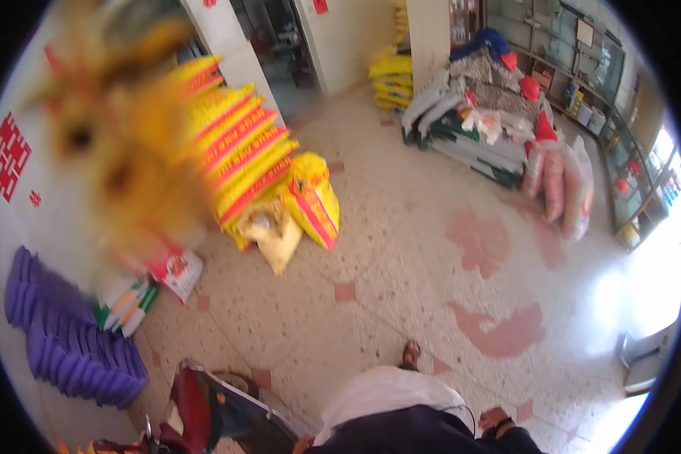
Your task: The recorder unlocks a scooter's rear storage compartment, retrieves a notebook, reads through several pages of handwritten notes, and places the notebook back inside before walking into a house.
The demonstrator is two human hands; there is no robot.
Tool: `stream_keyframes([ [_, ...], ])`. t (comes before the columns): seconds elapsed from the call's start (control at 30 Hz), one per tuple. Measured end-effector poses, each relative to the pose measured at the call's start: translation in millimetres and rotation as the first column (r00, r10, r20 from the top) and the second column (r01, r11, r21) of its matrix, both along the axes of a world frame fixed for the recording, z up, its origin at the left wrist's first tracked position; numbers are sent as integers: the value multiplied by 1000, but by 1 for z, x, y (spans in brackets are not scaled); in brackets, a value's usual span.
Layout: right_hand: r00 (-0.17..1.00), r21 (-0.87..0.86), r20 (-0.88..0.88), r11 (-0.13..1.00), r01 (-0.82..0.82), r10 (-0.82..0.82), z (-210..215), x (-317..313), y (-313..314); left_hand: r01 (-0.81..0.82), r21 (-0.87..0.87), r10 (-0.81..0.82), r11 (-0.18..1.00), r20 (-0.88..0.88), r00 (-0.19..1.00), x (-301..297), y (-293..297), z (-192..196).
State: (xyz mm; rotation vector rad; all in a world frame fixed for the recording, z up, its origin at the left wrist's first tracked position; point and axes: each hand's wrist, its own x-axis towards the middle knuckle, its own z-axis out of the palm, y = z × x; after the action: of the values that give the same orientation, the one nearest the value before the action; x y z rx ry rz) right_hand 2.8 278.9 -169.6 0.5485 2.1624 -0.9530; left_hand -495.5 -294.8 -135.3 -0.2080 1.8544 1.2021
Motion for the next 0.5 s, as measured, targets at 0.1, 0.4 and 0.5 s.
stream_keyframes([
  [0.1, 979, 69, 146, 989, 134, -143, 9, -107, 32, -300, -7, 297, 954, 175, 939, -96, 84, 28],
  [0.4, 334, -415, 1, 304, 857, -942, 76, -510, 326, 181, 59, -134, 982, -466, 875, -284, 259, 35],
  [0.5, 346, -369, -112, 363, 856, -931, 97, -587, 417, 292, 54, -251, 955, -381, 890, -382, 353, 9],
])
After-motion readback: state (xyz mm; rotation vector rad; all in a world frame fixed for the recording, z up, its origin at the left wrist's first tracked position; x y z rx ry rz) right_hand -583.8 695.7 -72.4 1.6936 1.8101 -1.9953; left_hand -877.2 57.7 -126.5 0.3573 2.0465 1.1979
